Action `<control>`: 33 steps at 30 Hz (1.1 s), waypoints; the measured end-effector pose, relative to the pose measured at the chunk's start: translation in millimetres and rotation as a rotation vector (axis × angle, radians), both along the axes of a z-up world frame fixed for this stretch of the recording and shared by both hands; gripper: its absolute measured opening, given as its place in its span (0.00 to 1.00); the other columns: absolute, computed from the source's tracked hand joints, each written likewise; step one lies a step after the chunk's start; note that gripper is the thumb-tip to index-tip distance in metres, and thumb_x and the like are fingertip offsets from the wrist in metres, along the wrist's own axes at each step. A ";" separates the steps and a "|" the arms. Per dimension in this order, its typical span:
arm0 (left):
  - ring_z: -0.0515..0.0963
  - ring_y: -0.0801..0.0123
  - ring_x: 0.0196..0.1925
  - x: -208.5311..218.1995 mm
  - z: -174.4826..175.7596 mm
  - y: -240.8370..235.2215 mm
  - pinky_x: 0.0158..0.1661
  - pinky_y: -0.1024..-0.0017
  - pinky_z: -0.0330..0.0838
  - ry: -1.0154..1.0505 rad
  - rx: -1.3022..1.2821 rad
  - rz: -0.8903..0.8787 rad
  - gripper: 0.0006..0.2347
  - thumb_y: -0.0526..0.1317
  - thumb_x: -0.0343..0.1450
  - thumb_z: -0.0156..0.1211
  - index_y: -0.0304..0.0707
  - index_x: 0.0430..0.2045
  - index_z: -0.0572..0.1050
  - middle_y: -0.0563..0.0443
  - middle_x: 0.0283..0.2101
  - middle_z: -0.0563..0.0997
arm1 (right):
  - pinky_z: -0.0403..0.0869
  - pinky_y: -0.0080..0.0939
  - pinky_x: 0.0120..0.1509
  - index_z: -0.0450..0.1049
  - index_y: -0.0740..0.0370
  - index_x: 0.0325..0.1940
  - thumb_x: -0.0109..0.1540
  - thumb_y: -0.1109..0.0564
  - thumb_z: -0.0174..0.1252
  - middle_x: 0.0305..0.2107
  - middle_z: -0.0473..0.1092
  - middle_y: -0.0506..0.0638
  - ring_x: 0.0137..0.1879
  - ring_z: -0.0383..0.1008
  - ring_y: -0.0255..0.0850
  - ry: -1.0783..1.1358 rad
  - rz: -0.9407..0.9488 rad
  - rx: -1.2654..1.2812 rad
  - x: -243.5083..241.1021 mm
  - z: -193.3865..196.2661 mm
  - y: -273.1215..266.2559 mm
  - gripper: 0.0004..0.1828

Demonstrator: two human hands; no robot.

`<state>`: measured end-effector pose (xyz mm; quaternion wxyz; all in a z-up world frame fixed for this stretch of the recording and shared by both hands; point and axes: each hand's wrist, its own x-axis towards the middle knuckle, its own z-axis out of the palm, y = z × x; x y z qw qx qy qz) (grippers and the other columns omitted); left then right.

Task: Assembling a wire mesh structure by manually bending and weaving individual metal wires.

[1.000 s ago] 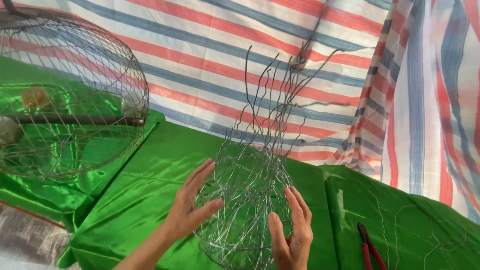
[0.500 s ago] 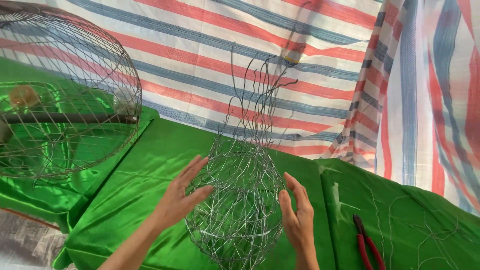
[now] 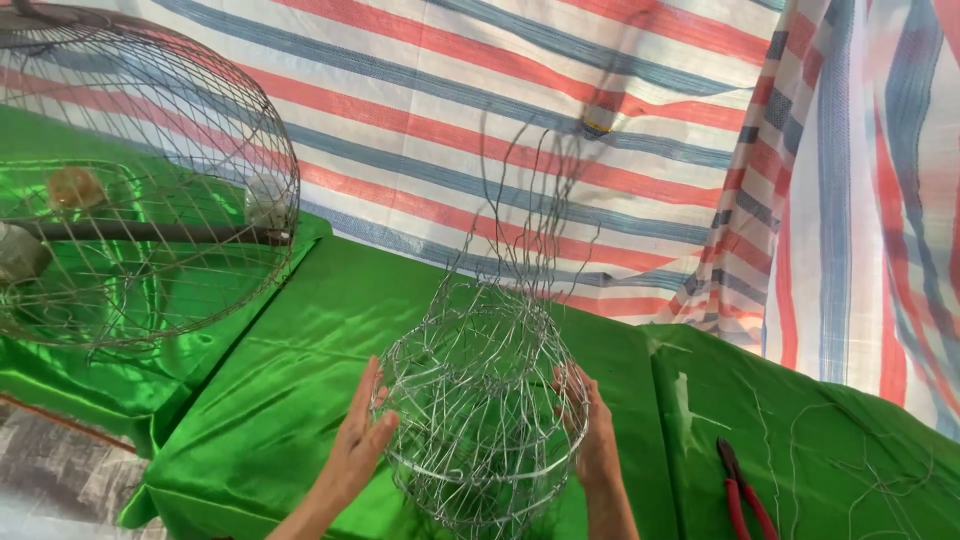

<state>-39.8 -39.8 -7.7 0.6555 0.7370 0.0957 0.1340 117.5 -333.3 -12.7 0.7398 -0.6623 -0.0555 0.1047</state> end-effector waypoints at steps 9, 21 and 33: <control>0.58 0.46 0.76 40.5 24.0 37.1 0.67 0.39 0.56 -0.126 -0.294 -0.076 0.41 0.66 0.65 0.42 0.49 0.74 0.46 0.41 0.77 0.53 | 0.66 0.64 0.73 0.58 0.59 0.76 0.63 0.38 0.38 0.69 0.65 0.62 0.72 0.68 0.58 0.014 -0.187 -0.043 -71.0 24.4 9.7 0.41; 0.65 0.43 0.73 75.5 17.6 65.4 0.69 0.40 0.52 -0.037 -0.338 -0.180 0.39 0.66 0.64 0.45 0.46 0.70 0.58 0.35 0.72 0.64 | 0.75 0.64 0.69 0.50 0.74 0.74 0.68 0.43 0.43 0.63 0.65 0.75 0.67 0.72 0.63 -0.351 0.133 0.124 -66.4 -127.1 -51.6 0.38; 0.58 0.46 0.77 11.2 139.5 9.2 0.71 0.46 0.50 -0.417 0.220 -0.099 0.37 0.46 0.65 0.63 0.32 0.69 0.55 0.34 0.74 0.60 | 0.66 0.53 0.76 0.64 0.67 0.69 0.66 0.52 0.45 0.64 0.68 0.60 0.71 0.68 0.50 -0.558 -0.103 -0.215 -73.3 96.0 7.3 0.28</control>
